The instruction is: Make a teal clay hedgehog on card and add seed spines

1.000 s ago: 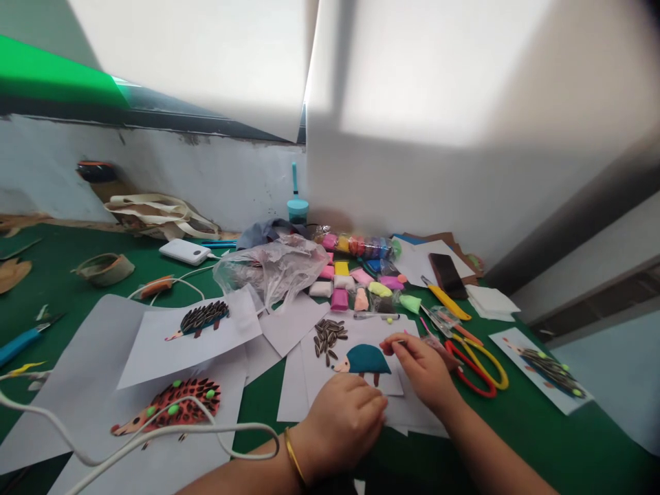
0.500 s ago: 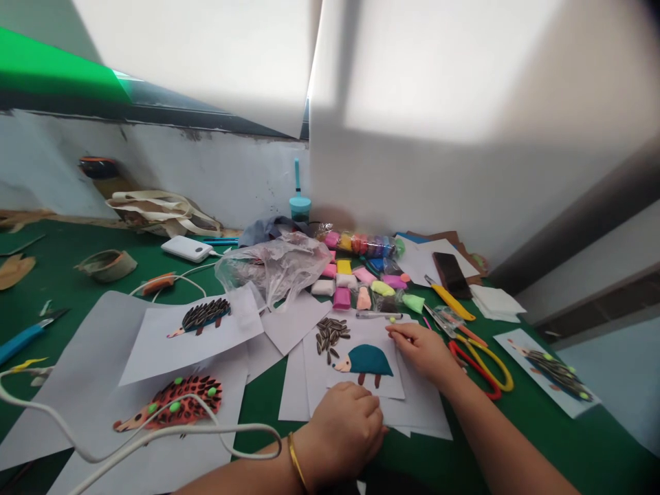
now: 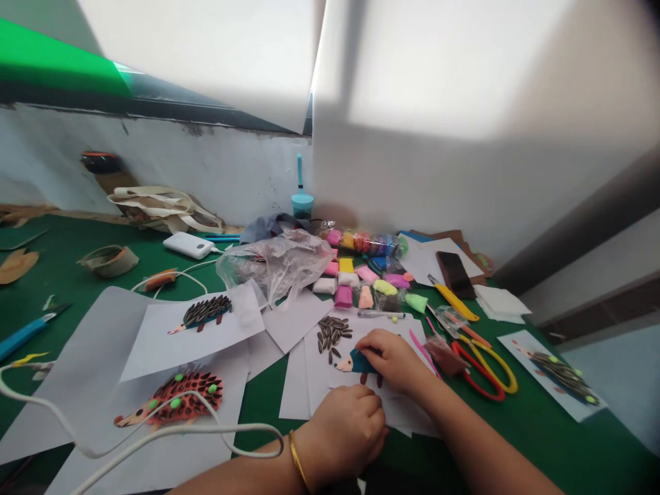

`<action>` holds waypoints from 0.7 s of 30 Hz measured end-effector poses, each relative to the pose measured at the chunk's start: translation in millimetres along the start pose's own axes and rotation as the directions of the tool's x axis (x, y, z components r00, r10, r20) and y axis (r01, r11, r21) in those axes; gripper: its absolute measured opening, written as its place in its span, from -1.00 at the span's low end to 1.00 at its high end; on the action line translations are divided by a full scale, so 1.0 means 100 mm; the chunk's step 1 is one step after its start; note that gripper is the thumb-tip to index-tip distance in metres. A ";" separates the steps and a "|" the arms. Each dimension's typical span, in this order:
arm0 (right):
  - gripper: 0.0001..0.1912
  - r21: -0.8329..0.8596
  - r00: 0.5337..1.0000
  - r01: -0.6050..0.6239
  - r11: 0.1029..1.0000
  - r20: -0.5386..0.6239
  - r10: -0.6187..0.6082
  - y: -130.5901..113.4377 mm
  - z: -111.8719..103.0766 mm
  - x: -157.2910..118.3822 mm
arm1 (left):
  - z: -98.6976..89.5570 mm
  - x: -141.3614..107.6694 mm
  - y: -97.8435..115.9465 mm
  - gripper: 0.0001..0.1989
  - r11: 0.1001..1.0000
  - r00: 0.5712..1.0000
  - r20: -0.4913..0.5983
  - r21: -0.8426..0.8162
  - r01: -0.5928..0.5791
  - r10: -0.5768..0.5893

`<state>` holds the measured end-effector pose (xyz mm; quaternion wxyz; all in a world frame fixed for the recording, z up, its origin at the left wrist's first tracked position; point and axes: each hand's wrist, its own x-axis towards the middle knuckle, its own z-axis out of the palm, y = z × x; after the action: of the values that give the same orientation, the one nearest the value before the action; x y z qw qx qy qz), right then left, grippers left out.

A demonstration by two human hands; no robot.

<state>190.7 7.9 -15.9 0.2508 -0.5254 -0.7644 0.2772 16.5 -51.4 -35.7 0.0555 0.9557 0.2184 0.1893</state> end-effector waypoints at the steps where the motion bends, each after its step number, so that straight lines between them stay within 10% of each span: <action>1: -0.79 -0.004 1.000 -0.012 1.000 -0.017 0.012 -0.01 0.03 -0.01 | 0.00 0.00 0.00 -0.84 1.000 1.000 -0.005 0.001 -0.001 0.001; 21: -0.84 -0.159 0.992 0.045 0.986 -0.109 -0.063 0.02 0.16 0.02 | 0.03 0.01 0.01 -0.89 0.999 0.999 -0.042 -0.029 0.023 -0.024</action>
<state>180.1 8.1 -28.9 0.2591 -0.5375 -0.7822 0.1791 18.6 -51.7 -38.3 0.0666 0.9480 0.2280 0.2117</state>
